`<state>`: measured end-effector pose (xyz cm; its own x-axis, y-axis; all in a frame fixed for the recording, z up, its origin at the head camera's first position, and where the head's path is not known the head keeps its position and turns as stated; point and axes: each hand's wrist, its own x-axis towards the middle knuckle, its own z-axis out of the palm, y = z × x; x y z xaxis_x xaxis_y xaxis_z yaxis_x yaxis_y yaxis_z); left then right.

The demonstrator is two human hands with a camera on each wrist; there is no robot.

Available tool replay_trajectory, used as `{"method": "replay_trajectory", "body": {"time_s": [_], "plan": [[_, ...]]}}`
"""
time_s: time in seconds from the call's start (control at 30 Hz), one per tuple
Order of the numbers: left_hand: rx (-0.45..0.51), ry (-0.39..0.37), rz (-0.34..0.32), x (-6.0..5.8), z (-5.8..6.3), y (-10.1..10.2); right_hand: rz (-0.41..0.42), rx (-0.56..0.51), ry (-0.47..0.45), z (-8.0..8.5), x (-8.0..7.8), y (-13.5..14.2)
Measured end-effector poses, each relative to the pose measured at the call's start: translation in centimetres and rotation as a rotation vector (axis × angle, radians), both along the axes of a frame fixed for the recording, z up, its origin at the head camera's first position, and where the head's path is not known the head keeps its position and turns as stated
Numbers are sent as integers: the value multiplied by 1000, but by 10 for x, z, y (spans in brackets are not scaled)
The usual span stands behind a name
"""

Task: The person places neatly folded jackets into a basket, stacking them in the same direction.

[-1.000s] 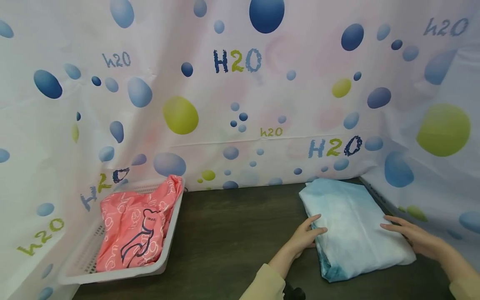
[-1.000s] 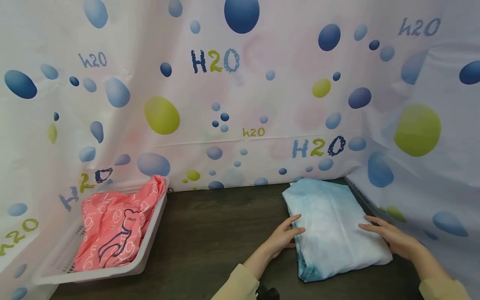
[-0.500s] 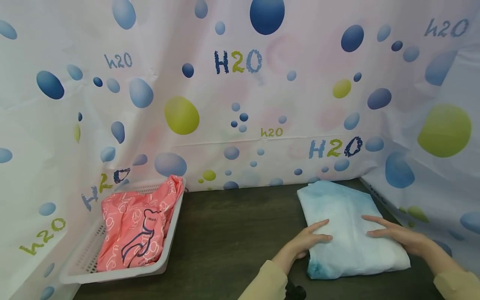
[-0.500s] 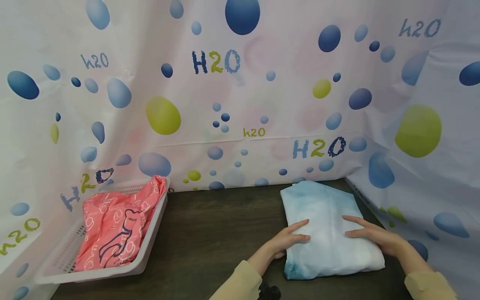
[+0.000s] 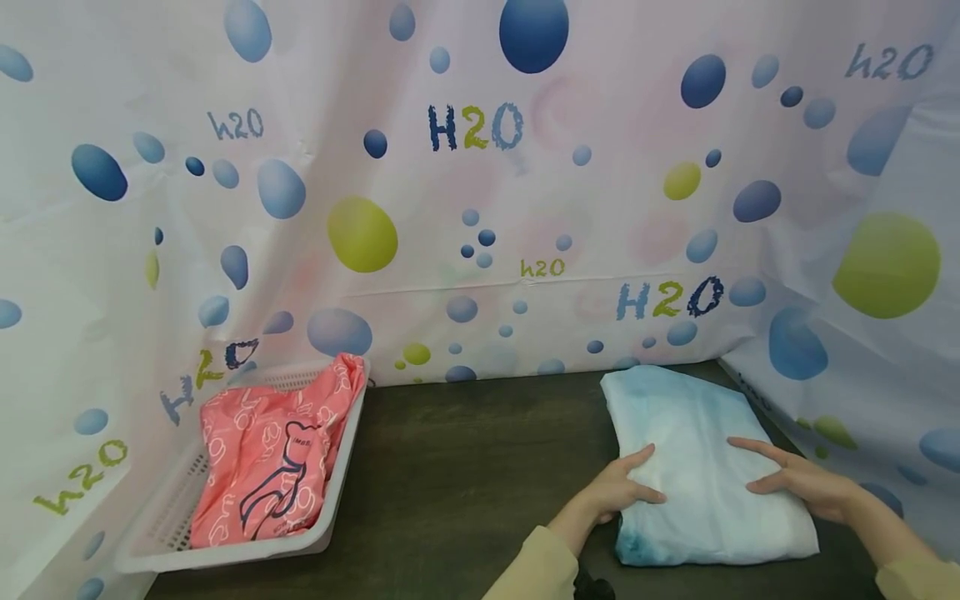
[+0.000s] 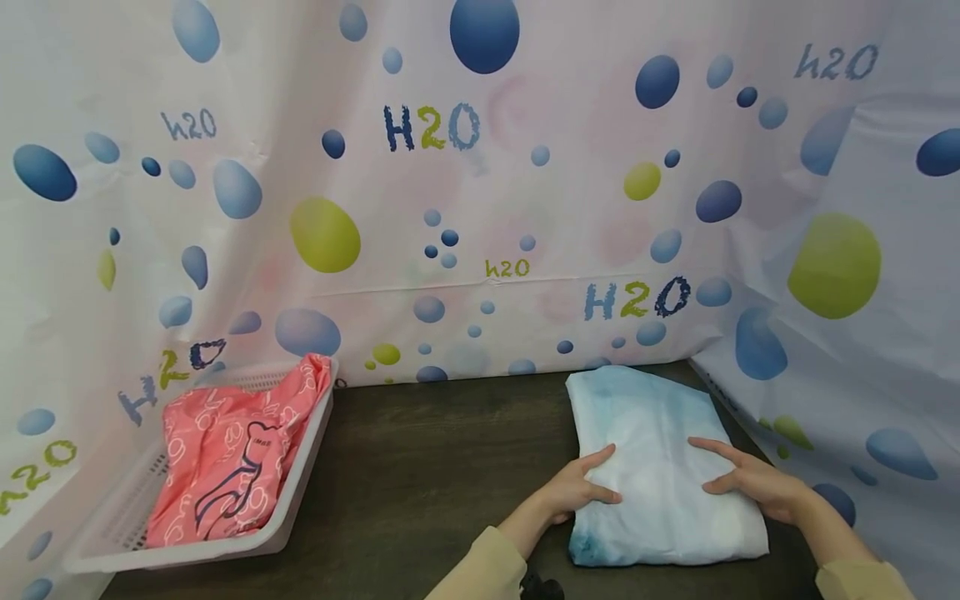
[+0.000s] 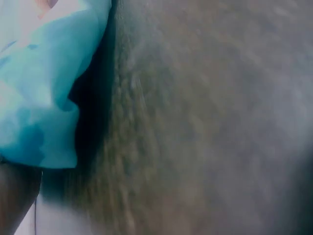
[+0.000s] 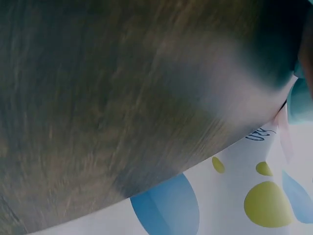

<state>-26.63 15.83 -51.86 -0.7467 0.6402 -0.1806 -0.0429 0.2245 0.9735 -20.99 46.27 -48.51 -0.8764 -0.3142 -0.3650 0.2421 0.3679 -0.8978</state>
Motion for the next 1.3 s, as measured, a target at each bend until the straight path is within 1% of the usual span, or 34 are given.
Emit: {"method": "replay_trajectory", "body": {"time_s": [0.17, 0.27, 0.43, 0.57, 0.7, 0.83, 0.93, 1.03, 1.17, 1.3], "plan": [[6, 18, 14, 2, 3, 1, -28, -6, 22, 0, 0, -2], [12, 24, 21, 2, 4, 1, -49, 20, 43, 2, 1, -5], [39, 39, 17, 2, 7, -2, -76, 71, 82, 7, 8, -9], [57, 58, 12, 2, 13, -6, -82, 78, 114, 13, 12, -12], [57, 84, 23, 1, 21, -9, -85, 77, 152, 21, 13, -16], [68, 87, 19, 0, 29, -14, -95, 83, 180, 31, 15, -21], [76, 90, 4, -1, 36, -21, -99, 89, 195, 38, 15, -26], [78, 112, -31, -3, 44, -30, -99, 88, 199, 44, 15, -33], [70, 160, -88, -7, 53, -46, -104, 59, 196, 52, 15, -45], [54, 200, -111, -9, 63, -61, -119, 23, 202, 58, 13, -60]]}}
